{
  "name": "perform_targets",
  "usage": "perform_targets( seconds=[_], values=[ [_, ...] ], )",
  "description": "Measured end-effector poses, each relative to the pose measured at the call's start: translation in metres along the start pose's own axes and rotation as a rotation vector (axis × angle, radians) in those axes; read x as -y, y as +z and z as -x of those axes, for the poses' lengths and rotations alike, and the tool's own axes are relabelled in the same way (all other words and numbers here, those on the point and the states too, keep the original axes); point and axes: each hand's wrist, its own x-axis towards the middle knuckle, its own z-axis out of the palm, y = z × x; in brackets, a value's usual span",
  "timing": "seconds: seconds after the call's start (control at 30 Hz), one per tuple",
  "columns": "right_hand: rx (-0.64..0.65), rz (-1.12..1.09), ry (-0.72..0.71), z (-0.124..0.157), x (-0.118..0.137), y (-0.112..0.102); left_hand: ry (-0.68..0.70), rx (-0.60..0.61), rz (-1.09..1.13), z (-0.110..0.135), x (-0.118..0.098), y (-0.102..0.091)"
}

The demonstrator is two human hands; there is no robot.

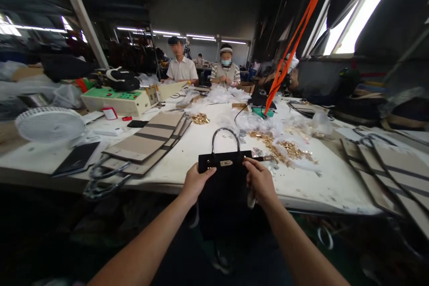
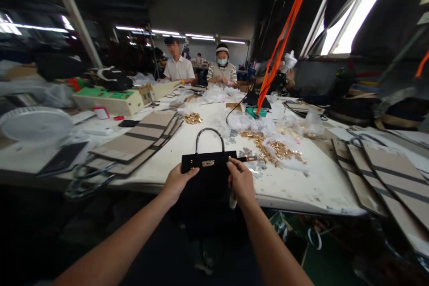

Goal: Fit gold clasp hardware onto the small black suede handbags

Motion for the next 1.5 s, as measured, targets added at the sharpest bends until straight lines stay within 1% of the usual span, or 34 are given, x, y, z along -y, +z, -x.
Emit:
perform_targets(
  seconds=[0.07,0.13,0.27,0.37,0.53,0.63,0.7,0.8,0.93,1.03,1.3,1.5],
  values=[
    [0.004,-0.072,0.064,-0.019,-0.009,0.003,0.014,-0.080,-0.189,-0.017,0.011,-0.002],
    [0.004,-0.107,0.110,-0.039,-0.012,0.009,0.015,-0.113,-0.387,-0.031,0.017,-0.005],
    [-0.038,-0.155,0.162,-0.081,-0.016,0.029,0.024,-0.064,-0.706,-0.057,0.020,-0.009],
    [-0.008,-0.202,0.206,-0.113,-0.021,0.042,0.058,-0.038,-0.861,-0.076,0.022,-0.005],
    [0.073,-0.290,0.260,-0.167,-0.025,0.049,0.115,0.002,-0.978,-0.099,0.030,0.007],
    [0.112,-0.348,0.286,-0.201,-0.027,0.057,0.163,-0.027,-1.030,-0.107,0.036,0.011],
    [0.148,-0.386,0.314,-0.222,-0.030,0.069,0.193,-0.050,-1.048,-0.111,0.039,0.013],
    [0.213,-0.427,0.376,-0.244,-0.042,0.094,0.218,-0.038,-1.032,-0.116,0.042,0.014],
    [0.346,-0.414,0.486,-0.253,-0.061,0.126,0.221,-0.013,-1.029,-0.118,0.043,0.015],
    [0.420,-0.377,0.551,-0.250,-0.071,0.137,0.210,-0.003,-1.035,-0.121,0.044,0.016],
    [0.462,-0.299,0.626,-0.247,-0.077,0.142,0.174,-0.028,-1.039,-0.128,0.044,0.021],
    [0.454,-0.252,0.605,-0.243,-0.079,0.146,0.173,-0.046,-1.031,-0.128,0.044,0.022]
  ],
)
